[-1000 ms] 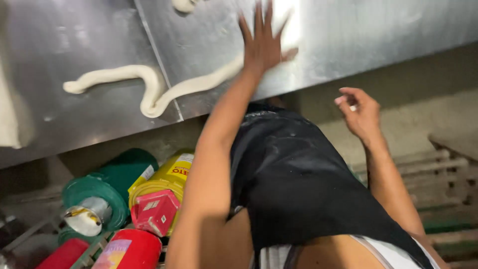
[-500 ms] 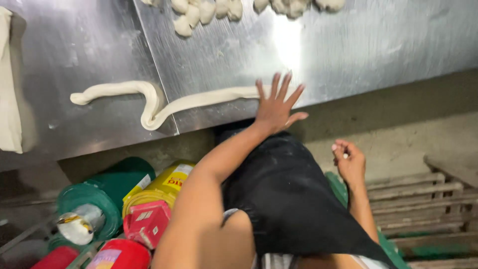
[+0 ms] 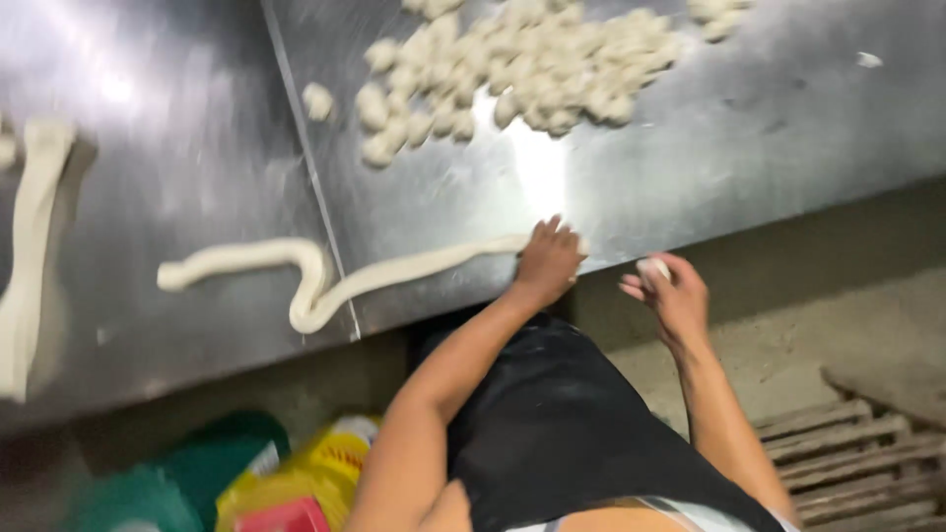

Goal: The recorder is stretching long strips of dough and breaking them into small uniform pieces on a bakery table.

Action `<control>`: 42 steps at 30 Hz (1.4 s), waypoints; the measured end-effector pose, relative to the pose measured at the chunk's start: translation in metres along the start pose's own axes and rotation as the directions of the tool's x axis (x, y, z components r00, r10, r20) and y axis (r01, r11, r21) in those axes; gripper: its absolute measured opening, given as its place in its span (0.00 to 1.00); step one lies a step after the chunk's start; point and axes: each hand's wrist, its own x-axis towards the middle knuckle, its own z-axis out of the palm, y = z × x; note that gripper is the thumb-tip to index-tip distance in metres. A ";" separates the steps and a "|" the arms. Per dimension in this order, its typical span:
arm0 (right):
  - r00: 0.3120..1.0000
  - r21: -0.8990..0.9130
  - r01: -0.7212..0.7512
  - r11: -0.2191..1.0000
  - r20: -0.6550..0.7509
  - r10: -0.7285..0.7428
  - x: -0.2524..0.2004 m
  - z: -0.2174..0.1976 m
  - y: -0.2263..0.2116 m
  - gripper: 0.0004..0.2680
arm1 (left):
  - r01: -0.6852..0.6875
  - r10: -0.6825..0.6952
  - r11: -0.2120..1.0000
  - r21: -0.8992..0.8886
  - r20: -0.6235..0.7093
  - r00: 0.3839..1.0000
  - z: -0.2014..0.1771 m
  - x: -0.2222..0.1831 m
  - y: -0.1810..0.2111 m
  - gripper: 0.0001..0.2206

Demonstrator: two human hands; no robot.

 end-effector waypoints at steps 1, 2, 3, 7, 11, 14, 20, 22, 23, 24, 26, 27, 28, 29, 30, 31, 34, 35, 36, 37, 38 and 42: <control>0.995 0.085 -0.083 0.993 0.060 0.078 0.002 0.018 -0.019 0.08 | -0.037 0.029 0.994 -0.107 -0.075 0.997 -0.004 -0.008 -0.006 0.16; 0.997 0.106 -0.063 0.992 0.043 0.059 0.012 0.029 -0.016 0.08 | -0.067 0.060 0.993 -0.095 -0.082 0.995 -0.024 -0.006 -0.010 0.16; 0.999 0.072 -0.008 0.997 0.048 0.004 0.021 0.042 -0.014 0.09 | 0.053 -0.062 0.941 -0.334 -0.017 0.998 -0.044 -0.005 -0.014 0.15; 0.904 -0.114 0.379 0.919 0.260 -0.340 0.040 0.113 -0.032 0.10 | -0.019 -0.063 0.859 -0.512 -0.143 0.988 -0.091 -0.007 -0.042 0.14; 0.764 -0.088 0.566 0.820 0.430 -0.482 0.014 0.178 -0.106 0.12 | -0.001 -0.117 0.857 -0.516 -0.196 0.974 -0.181 0.014 -0.080 0.14; 0.601 -0.141 0.796 0.589 0.303 -0.739 -0.022 0.221 -0.161 0.08 | -0.119 -0.082 0.873 -0.473 -0.383 0.920 -0.249 0.008 -0.103 0.14; 0.228 -0.435 0.900 -0.018 0.506 -0.832 -0.058 0.297 -0.162 0.05 | -0.205 -0.099 0.727 -0.656 -0.396 0.913 -0.194 -0.015 -0.160 0.05; 0.372 -0.448 0.886 0.122 0.528 -0.763 -0.045 0.316 -0.133 0.07 | 0.089 -0.199 0.815 -0.572 -0.133 0.971 -0.187 -0.035 -0.165 0.08; 0.344 -0.417 0.903 0.106 0.552 -0.760 -0.043 0.324 -0.119 0.07 | 0.106 -0.231 0.817 -0.567 -0.154 0.961 -0.192 -0.047 -0.170 0.08; 0.497 -0.485 0.837 0.252 0.485 -0.719 -0.039 0.331 -0.107 0.08 | 0.110 -0.247 0.816 -0.567 -0.171 0.954 -0.197 -0.057 -0.173 0.08; 0.620 -0.523 0.766 0.374 0.446 -0.646 -0.036 0.345 -0.093 0.09 | 0.138 -0.299 0.813 -0.565 -0.203 0.932 -0.203 -0.070 -0.182 0.09; 0.540 -0.510 0.809 0.294 0.444 -0.715 -0.037 0.351 -0.091 0.10 | 0.183 -0.317 0.835 -0.518 -0.181 0.931 -0.204 -0.072 -0.187 0.08; 0.460 -0.508 0.834 0.214 0.428 -0.778 -0.041 0.350 -0.088 0.11 | 0.218 -0.322 0.853 -0.474 -0.150 0.935 -0.203 -0.073 -0.185 0.08; 0.450 -0.494 0.845 0.206 0.448 -0.773 -0.041 0.355 -0.090 0.11 | 0.233 -0.344 0.848 -0.477 -0.158 0.926 -0.207 -0.074 -0.189 0.08; 0.548 -0.560 0.780 0.277 0.399 -0.735 -0.040 0.355 -0.092 0.12 | 0.265 -0.351 0.866 -0.424 -0.138 0.926 -0.210 -0.072 -0.188 0.08; 0.638 -0.621 0.705 0.343 0.344 -0.689 -0.039 0.353 -0.093 0.13 | 0.296 -0.360 0.881 -0.369 -0.118 0.926 -0.212 -0.069 -0.186 0.08; 0.639 -0.642 0.706 0.301 0.393 -0.661 -0.005 0.328 -0.082 0.15 | 0.275 -0.340 0.913 -0.300 -0.192 0.920 -0.203 -0.055 -0.179 0.10; 0.632 -0.635 0.713 0.297 0.398 -0.665 0.006 0.320 -0.079 0.15 | 0.278 -0.344 0.914 -0.296 -0.200 0.917 -0.196 -0.044 -0.177 0.10; 0.732 -0.512 0.675 0.531 0.380 -0.565 0.017 0.312 -0.073 0.15 | 0.289 -0.333 0.926 -0.242 -0.170 0.927 -0.187 -0.036 -0.176 0.10; 0.808 -0.367 0.576 0.730 0.389 -0.443 0.029 0.305 -0.067 0.15 | 0.297 -0.324 0.936 -0.187 -0.138 0.936 -0.178 -0.028 -0.174 0.10; 0.806 -0.360 0.577 0.733 0.395 -0.441 0.043 0.293 -0.052 0.15 | 0.305 -0.331 0.935 -0.181 -0.137 0.934 -0.135 -0.011 -0.204 0.10; 0.561 -0.403 0.655 0.639 0.826 -0.054 -0.024 0.301 -0.090 0.09 | 0.582 -0.623 0.752 -0.311 -0.044 0.781 -0.096 -0.004 -0.269 0.12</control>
